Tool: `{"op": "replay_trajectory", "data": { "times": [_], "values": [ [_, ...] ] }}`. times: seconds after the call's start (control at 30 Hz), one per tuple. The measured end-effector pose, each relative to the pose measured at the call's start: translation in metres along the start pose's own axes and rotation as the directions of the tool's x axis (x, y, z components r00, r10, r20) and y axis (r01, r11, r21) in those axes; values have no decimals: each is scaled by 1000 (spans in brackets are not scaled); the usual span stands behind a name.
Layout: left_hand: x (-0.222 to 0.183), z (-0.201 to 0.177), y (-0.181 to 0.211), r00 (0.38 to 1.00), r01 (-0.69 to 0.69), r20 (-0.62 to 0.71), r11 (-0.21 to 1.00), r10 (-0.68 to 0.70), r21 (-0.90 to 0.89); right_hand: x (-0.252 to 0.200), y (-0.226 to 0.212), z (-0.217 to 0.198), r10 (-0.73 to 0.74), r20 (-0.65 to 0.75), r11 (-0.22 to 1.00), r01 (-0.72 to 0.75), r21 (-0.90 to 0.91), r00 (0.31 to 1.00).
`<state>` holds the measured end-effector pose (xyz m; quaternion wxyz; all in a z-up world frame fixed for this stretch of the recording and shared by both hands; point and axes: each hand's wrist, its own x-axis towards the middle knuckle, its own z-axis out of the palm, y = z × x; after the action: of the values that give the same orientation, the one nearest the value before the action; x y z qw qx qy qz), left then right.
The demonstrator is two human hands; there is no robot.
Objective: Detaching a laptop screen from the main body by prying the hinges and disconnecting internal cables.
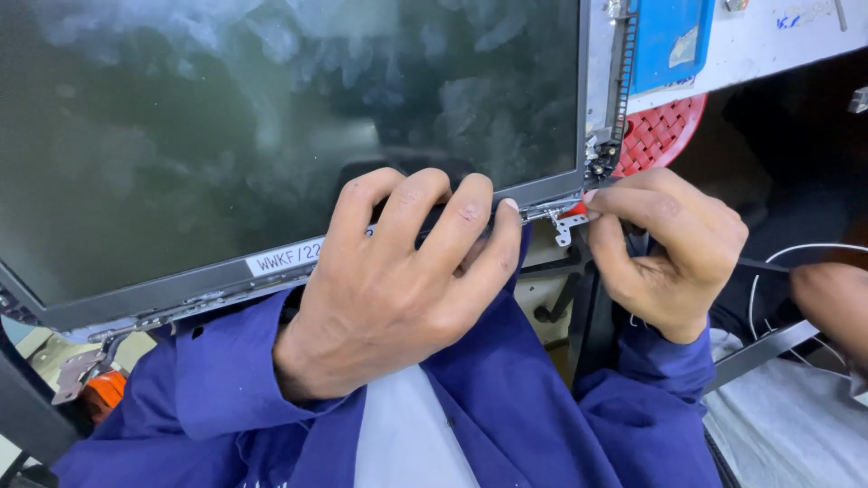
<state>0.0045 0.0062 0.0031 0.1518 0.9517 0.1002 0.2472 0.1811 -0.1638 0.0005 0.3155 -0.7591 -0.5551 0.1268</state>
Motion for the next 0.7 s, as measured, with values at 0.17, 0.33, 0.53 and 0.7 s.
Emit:
{"op": "replay_trajectory", "data": {
  "times": [0.17, 0.33, 0.53, 0.7],
  "values": [
    [1, 9, 3, 993, -54, -98, 995, 62, 85, 3, 0, 2, -45, -35, 998, 44, -45, 998],
    [-2, 16, 1, 981, -112, -155, 993, 117, 45, 8, -3, 0, -77, -11, 996, 77, -37, 997],
    [-5, 21, -2, 963, -160, -212, 986, 164, 38, 7, -3, -4, -158, -38, 980, 152, -126, 987],
    [-6, 14, 1, 988, -56, -139, 998, 60, 36, 14, -12, -6, -179, 77, 966, 190, -175, 981]
  ]
}}
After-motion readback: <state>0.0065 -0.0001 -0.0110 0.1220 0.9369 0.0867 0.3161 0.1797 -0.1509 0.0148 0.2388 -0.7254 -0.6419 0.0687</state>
